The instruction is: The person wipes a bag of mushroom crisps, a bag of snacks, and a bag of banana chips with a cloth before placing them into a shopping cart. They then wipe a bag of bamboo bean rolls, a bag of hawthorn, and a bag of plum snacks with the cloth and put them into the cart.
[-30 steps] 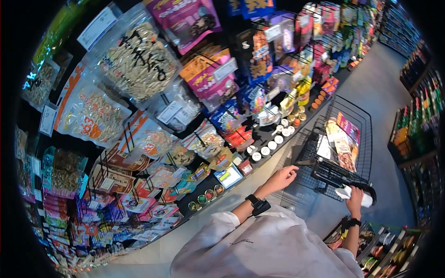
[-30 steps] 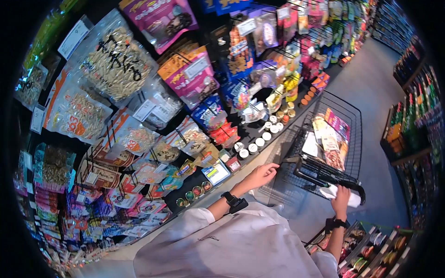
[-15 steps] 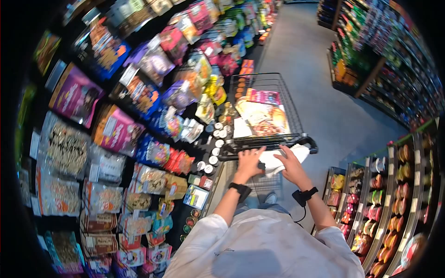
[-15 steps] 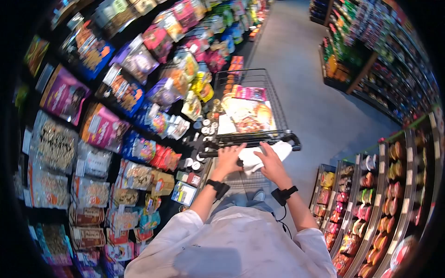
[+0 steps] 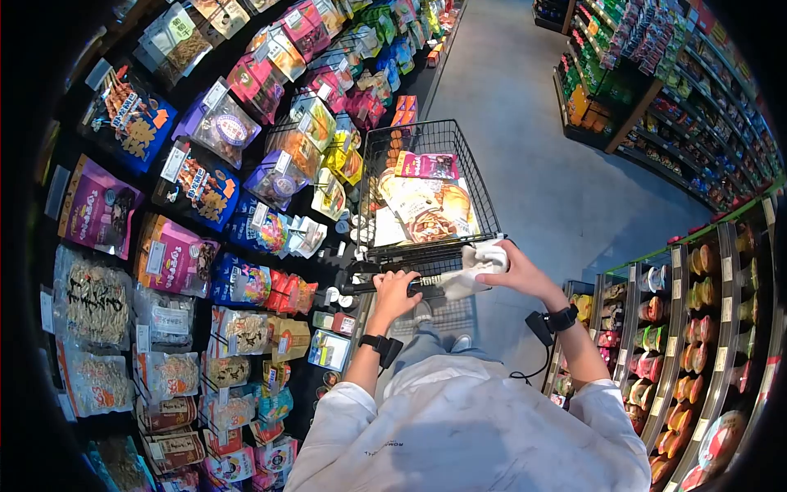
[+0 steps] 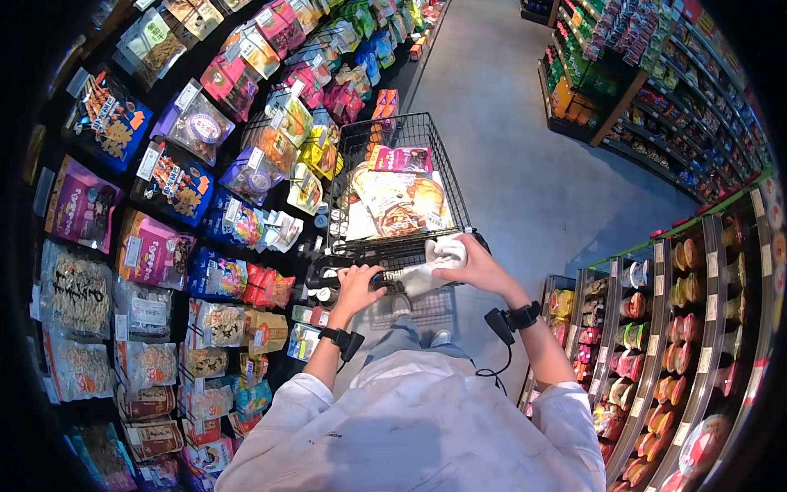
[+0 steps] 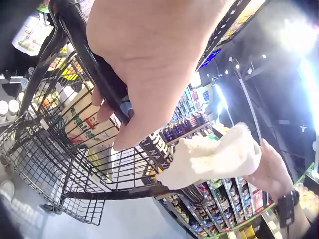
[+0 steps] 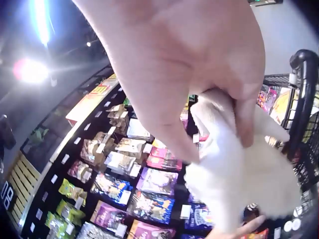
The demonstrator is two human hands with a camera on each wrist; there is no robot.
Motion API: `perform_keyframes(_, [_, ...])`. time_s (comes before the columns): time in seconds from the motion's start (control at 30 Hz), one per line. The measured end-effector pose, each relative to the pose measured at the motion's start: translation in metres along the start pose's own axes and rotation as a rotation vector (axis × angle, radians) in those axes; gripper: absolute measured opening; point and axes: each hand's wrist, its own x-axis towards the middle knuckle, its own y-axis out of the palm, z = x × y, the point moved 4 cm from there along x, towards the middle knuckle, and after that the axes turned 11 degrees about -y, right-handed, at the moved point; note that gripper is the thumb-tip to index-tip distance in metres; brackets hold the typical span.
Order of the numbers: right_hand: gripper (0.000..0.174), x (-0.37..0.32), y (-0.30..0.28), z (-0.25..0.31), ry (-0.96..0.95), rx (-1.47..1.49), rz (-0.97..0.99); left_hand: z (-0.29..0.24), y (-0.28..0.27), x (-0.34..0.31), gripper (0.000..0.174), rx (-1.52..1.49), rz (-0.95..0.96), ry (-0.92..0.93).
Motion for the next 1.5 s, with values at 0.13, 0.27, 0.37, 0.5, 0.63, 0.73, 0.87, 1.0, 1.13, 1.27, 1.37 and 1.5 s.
perform_keyframes(0.13, [0.042, 0.049, -0.002, 0.008, 0.070, -0.129, 0.176, -0.005, -0.004, 0.002, 0.046, -0.073, 0.021, 0.031])
perform_keyframes(0.27, [0.036, 0.106, 0.006, -0.010, 0.010, -0.170, 0.262, -0.007, -0.009, 0.006, 0.048, -0.100, 0.067, 0.033])
perform_keyframes(0.37, [0.039, 0.165, 0.009, -0.035, 0.206, -0.319, 0.464, -0.006, -0.012, 0.009, 0.050, -0.124, 0.089, 0.039])
perform_keyframes(0.5, [0.074, 0.260, 0.015, -0.050, 0.190, -0.103, 0.233, -0.005, -0.019, 0.016, 0.054, -0.142, 0.144, 0.031])
perform_keyframes(0.63, [0.129, 0.317, 0.027, -0.014, 0.207, -0.078, 0.096, 0.001, -0.015, 0.024, 0.053, -0.143, 0.183, 0.041])
perform_keyframes(0.73, [0.111, 0.324, 0.027, -0.056, 0.235, -0.108, 0.056, 0.005, -0.016, 0.034, 0.051, -0.140, 0.227, 0.037])
perform_keyframes(0.87, [0.064, 0.280, 0.014, -0.086, 0.381, -0.173, 0.299, 0.011, -0.017, 0.048, 0.042, -0.171, 0.204, 0.062])
perform_keyframes(1.0, [0.072, 0.194, -0.030, -0.130, 0.607, -0.297, 0.245, 0.016, -0.019, 0.069, 0.039, -0.161, 0.254, 0.091])
perform_keyframes(1.13, [0.081, 0.100, -0.076, -0.134, 0.506, -0.850, 0.173, 0.015, -0.030, 0.098, 0.034, -0.200, 0.210, 0.142])
perform_keyframes(1.27, [0.080, 0.054, -0.080, -0.145, 0.763, -0.350, 0.040, 0.016, -0.029, 0.124, 0.035, -0.167, 0.166, 0.205])
perform_keyframes(1.37, [0.046, 0.052, -0.077, -0.178, 0.538, -0.345, -0.295, 0.013, -0.027, 0.155, 0.037, -0.115, 0.060, 0.267])
perform_keyframes(1.5, [0.040, 0.089, -0.093, -0.184, 0.591, -0.162, -0.412, 0.005, -0.028, 0.202, 0.037, -0.142, 0.047, 0.288])
